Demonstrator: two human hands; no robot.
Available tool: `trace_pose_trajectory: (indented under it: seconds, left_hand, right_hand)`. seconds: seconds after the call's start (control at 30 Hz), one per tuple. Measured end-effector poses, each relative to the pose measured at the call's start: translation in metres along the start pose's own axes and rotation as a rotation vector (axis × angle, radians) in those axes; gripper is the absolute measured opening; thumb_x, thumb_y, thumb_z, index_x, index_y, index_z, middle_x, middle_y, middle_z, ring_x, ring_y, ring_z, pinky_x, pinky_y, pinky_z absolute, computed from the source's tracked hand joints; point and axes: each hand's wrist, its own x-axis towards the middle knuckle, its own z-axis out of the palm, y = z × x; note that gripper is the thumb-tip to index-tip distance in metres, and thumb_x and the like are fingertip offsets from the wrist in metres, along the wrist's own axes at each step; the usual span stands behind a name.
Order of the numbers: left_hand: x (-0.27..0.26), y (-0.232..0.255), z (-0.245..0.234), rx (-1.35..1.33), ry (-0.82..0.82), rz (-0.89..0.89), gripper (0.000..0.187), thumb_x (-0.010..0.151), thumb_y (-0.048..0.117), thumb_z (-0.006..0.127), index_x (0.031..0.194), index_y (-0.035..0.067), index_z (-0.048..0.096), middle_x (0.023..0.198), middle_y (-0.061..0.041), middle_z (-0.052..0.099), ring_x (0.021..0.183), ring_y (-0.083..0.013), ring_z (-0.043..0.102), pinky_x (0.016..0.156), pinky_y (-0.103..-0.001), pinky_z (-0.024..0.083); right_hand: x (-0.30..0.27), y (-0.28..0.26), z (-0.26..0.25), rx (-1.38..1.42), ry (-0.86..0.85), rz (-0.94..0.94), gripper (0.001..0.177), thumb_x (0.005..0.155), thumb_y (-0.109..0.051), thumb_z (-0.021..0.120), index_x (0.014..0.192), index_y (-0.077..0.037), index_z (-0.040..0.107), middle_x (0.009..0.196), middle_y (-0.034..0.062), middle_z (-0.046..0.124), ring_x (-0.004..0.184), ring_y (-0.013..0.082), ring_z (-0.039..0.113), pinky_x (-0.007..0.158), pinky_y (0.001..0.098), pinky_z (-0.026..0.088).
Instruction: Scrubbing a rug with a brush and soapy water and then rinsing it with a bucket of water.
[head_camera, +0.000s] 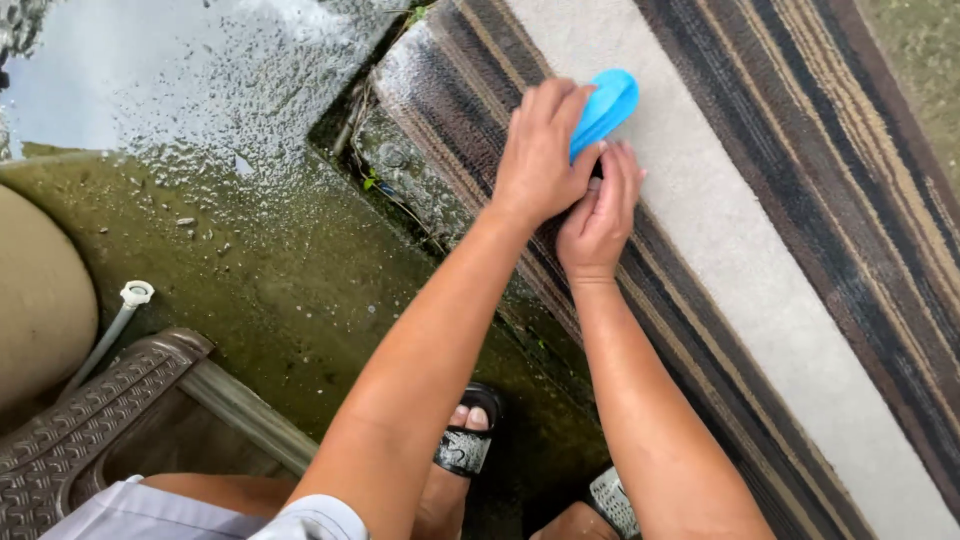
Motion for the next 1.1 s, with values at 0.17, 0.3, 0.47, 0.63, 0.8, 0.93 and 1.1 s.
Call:
trace_pose_trajectory:
  seconds: [0.17, 0.3, 0.47, 0.63, 0.8, 0.93, 1.1]
  left_hand:
    - [0.021, -0.089, -0.005, 0.257, 0.315, -0.189, 0.065, 0.082, 0.025, 0.084, 0.134, 0.001, 0.052, 0.131, -0.021, 0.052, 0.120, -0.0416, 0.050, 0.102, -0.051, 0.043]
    - [0.040, -0.129, -0.045, 0.366, 0.497, -0.505, 0.063, 0.086, 0.025, 0.083, 0.134, 0.001, 0.051, 0.129, -0.019, 0.051, 0.120, -0.0388, 0.051, 0.099, -0.053, 0.043]
    - [0.015, -0.045, -0.023, 0.188, 0.429, -0.340, 0.062, 0.088, 0.022, 0.078, 0.138, -0.001, 0.048, 0.132, -0.020, 0.047, 0.123, -0.0395, 0.050, 0.103, -0.051, 0.044]
    - [-0.026, 0.025, 0.017, -0.013, 0.079, -0.107, 0.065, 0.081, 0.023, 0.080, 0.136, 0.000, 0.053, 0.129, -0.023, 0.053, 0.120, -0.0421, 0.050, 0.101, -0.052, 0.043]
    - [-0.017, -0.040, -0.022, 0.313, 0.086, -0.331, 0.071, 0.088, 0.027, 0.078, 0.139, -0.008, 0.043, 0.129, -0.028, 0.048, 0.119, -0.0414, 0.049, 0.100, -0.053, 0.042]
    - [-0.003, -0.143, -0.057, 0.617, 0.334, -0.323, 0.076, 0.089, 0.030, 0.082, 0.141, -0.005, 0.040, 0.138, -0.030, 0.039, 0.125, -0.0476, 0.042, 0.105, -0.057, 0.039]
    - [0.000, -0.052, -0.023, 0.091, 0.282, -0.155, 0.074, 0.092, 0.020, 0.082, 0.146, -0.004, 0.037, 0.137, -0.025, 0.038, 0.127, -0.0369, 0.046, 0.110, -0.049, 0.043]
  right_hand:
    - [-0.002, 0.005, 0.000, 0.003, -0.017, -0.037, 0.042, 0.108, -0.005, 0.040, 0.148, 0.000, 0.052, 0.151, 0.0209, 0.055, 0.150, 0.0395, 0.045, 0.131, 0.0561, 0.022]
    - [-0.001, 0.003, -0.004, 0.007, -0.016, -0.044, 0.042, 0.107, -0.007, 0.046, 0.147, 0.000, 0.053, 0.150, 0.0222, 0.055, 0.148, 0.0406, 0.044, 0.129, 0.0560, 0.021]
    - [0.007, 0.005, -0.005, 0.119, -0.017, -0.014, 0.041, 0.110, -0.015, 0.040, 0.147, -0.001, 0.053, 0.151, 0.0194, 0.056, 0.149, 0.0382, 0.045, 0.130, 0.0526, 0.023]
    - [0.001, 0.019, -0.017, 0.758, 0.010, 0.275, 0.049, 0.114, -0.030, 0.032, 0.150, -0.003, 0.051, 0.150, 0.0183, 0.058, 0.140, 0.0364, 0.052, 0.124, 0.0467, 0.039]
    - [0.007, 0.035, -0.058, 0.071, -0.115, -0.045, 0.045, 0.113, -0.030, 0.052, 0.143, 0.003, 0.056, 0.153, 0.0237, 0.051, 0.146, 0.0402, 0.047, 0.123, 0.0476, 0.036]
    - [-0.009, 0.059, -0.098, -0.109, 0.062, 0.071, 0.037, 0.112, -0.025, 0.057, 0.138, 0.000, 0.060, 0.150, 0.0210, 0.055, 0.145, 0.0382, 0.050, 0.124, 0.0474, 0.038]
    - [-0.017, 0.062, -0.088, -0.097, 0.101, 0.122, 0.032, 0.110, -0.022, 0.054, 0.132, -0.001, 0.063, 0.148, 0.0194, 0.056, 0.143, 0.0367, 0.050, 0.122, 0.0472, 0.039]
